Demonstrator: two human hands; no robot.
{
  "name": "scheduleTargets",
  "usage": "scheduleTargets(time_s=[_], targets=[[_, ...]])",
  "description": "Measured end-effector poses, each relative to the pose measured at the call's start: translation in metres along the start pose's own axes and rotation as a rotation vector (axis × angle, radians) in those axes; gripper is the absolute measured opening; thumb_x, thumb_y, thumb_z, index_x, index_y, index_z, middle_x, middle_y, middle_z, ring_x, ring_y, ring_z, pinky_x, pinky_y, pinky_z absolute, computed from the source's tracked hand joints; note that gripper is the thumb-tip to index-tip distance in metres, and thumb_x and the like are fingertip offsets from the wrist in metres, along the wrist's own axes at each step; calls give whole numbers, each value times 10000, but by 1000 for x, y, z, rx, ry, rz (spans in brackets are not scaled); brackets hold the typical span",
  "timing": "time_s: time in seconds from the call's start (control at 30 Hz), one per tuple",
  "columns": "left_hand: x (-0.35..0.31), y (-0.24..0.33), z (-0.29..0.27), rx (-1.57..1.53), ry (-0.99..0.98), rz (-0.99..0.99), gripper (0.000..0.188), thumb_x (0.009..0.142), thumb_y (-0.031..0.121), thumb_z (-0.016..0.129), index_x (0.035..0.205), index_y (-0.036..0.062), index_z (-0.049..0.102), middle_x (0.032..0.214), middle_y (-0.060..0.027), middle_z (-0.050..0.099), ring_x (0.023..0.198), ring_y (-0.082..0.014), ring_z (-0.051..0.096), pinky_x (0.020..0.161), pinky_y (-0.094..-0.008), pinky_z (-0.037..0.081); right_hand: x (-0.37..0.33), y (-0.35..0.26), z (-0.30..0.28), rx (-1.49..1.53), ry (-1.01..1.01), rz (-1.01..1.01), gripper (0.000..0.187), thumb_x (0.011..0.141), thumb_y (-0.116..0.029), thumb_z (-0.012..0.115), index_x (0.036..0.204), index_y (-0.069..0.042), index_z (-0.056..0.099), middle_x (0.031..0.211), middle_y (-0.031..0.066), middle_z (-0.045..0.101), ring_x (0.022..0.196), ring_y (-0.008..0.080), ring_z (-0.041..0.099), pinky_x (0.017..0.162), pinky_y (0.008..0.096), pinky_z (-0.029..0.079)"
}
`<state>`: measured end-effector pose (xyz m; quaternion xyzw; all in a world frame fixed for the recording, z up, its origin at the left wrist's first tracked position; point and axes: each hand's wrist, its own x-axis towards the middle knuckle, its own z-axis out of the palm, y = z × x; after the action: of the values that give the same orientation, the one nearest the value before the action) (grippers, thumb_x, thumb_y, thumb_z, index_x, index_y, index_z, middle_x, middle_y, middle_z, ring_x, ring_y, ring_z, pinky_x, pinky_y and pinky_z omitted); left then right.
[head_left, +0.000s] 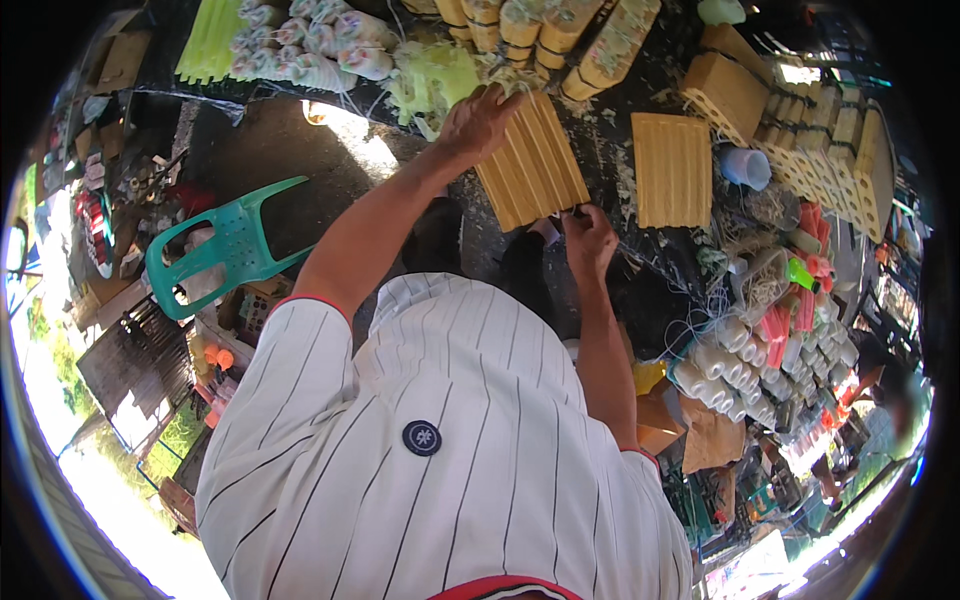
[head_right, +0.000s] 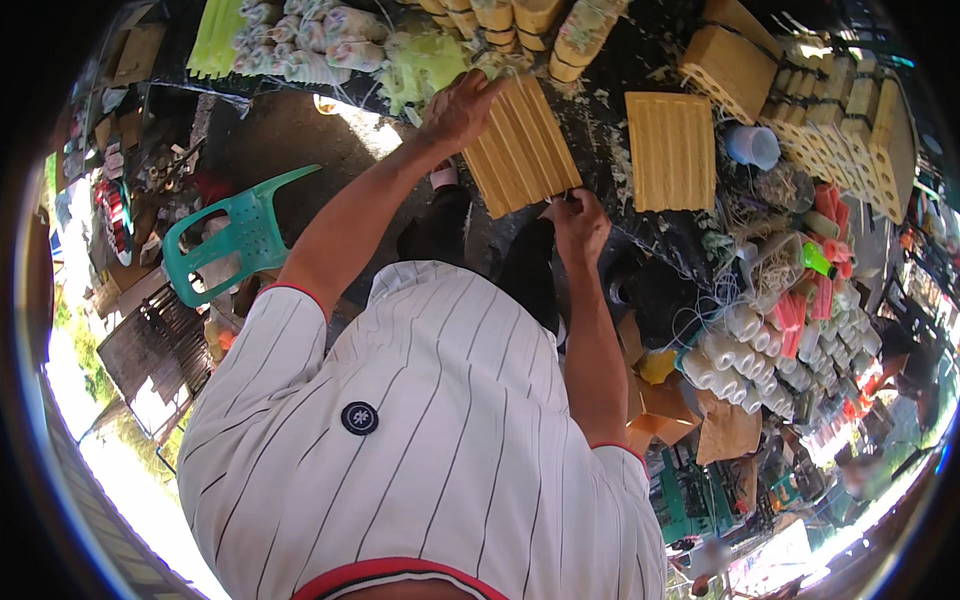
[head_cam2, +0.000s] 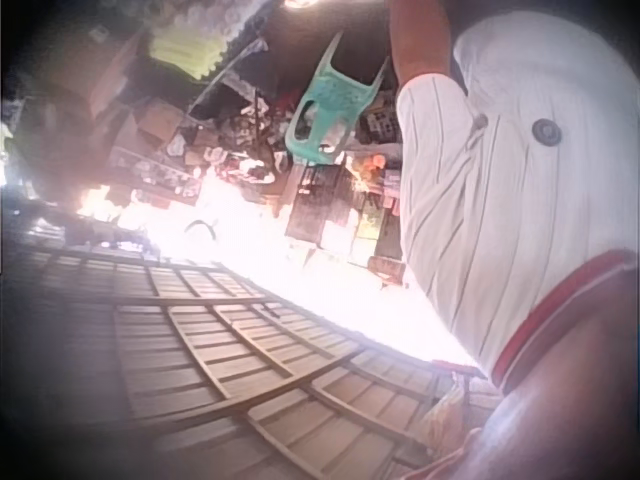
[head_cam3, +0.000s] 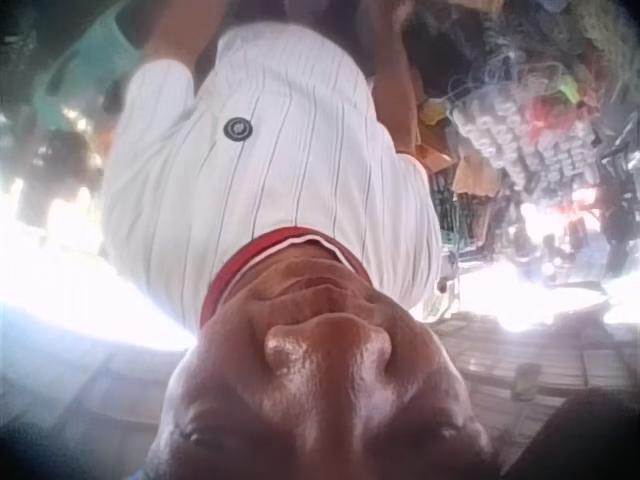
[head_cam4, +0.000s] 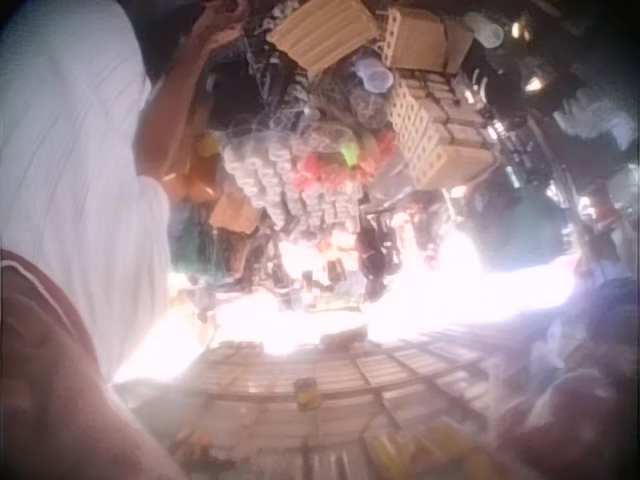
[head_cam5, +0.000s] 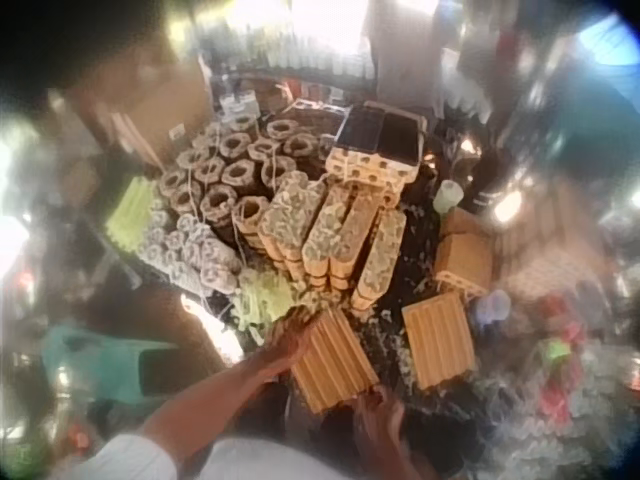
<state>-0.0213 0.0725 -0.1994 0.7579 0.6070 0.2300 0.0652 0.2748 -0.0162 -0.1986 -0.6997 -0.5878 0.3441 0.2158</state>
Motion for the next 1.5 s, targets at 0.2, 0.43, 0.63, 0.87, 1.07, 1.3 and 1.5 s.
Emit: scheduleTargets(time_s=[0.2, 0.43, 0.63, 0.87, 1.07, 1.3, 1.5], targets=[[-103, -32, -50, -265, 160, -953, 227, 937, 88, 690, 1144, 48, 775, 1010, -169, 744, 907, -354, 731, 818, -414, 578, -21, -11, -30, -43, -49, -9, 248, 853, -115, 813, 1051, 19, 745, 835, 146, 718, 739, 263, 694, 708, 377, 546], [-78, -78, -66, -193, 369, -823, 194, 924, 118, 673, 1062, 50, 791, 1023, -192, 745, 898, -386, 723, 824, -458, 581, -20, -54, -1, -5, -201, -212, 198, 877, -89, 794, 1028, 29, 744, 827, 150, 713, 714, 247, 682, 682, 373, 536], [-39, -76, -44, -128, 311, -808, 233, 897, 196, 721, 1075, 63, 789, 1032, -185, 726, 937, -410, 705, 850, -489, 562, -28, -90, 25, 44, -319, -277, 187, 897, -88, 789, 1023, 40, 737, 833, 154, 728, 701, 200, 687, 666, 337, 541], [-24, -66, -49, -81, 549, -609, 88, 854, 63, 716, 940, 56, 728, 1004, -185, 680, 892, -395, 665, 816, -496, 520, -34, -116, 30, 141, -405, -121, 193, 914, -91, 792, 1029, 51, 729, 800, 97, 727, 690, 133, 659, 652, 315, 529], [-26, -13, -118, -247, 521, -406, 117, 861, 7, 700, 948, 61, 644, 773, -126, 645, 811, -351, 655, 804, -469, 482, 11, -157, 46, 583, -570, 112, 358, 1056, -327, 653, 1139, 16, 715, 916, 45, 731, 856, 128, 677, 775, 278, 500], [-76, 43, -154, -133, 242, -109, 236, 756, 6, 705, 970, 84, 644, 870, -72, 672, 898, -293, 651, 848, -447, 460, 41, -271, 41, 1177, -863, 405, 337, 1122, -302, 552, 1237, 1, 644, 1023, 90, 700, 913, 186, 652, 876, 325, 496], [-135, 55, -155, -267, 146, -315, 324, 822, 32, 771, 1129, 51, 670, 1021, -127, 730, 1067, -299, 679, 981, -469, 471, 16, -265, -6, 915, -892, 168, 235, 1106, -192, 564, 1104, 14, 675, 820, 64, 681, 722, 197, 629, 729, 373, 537]])
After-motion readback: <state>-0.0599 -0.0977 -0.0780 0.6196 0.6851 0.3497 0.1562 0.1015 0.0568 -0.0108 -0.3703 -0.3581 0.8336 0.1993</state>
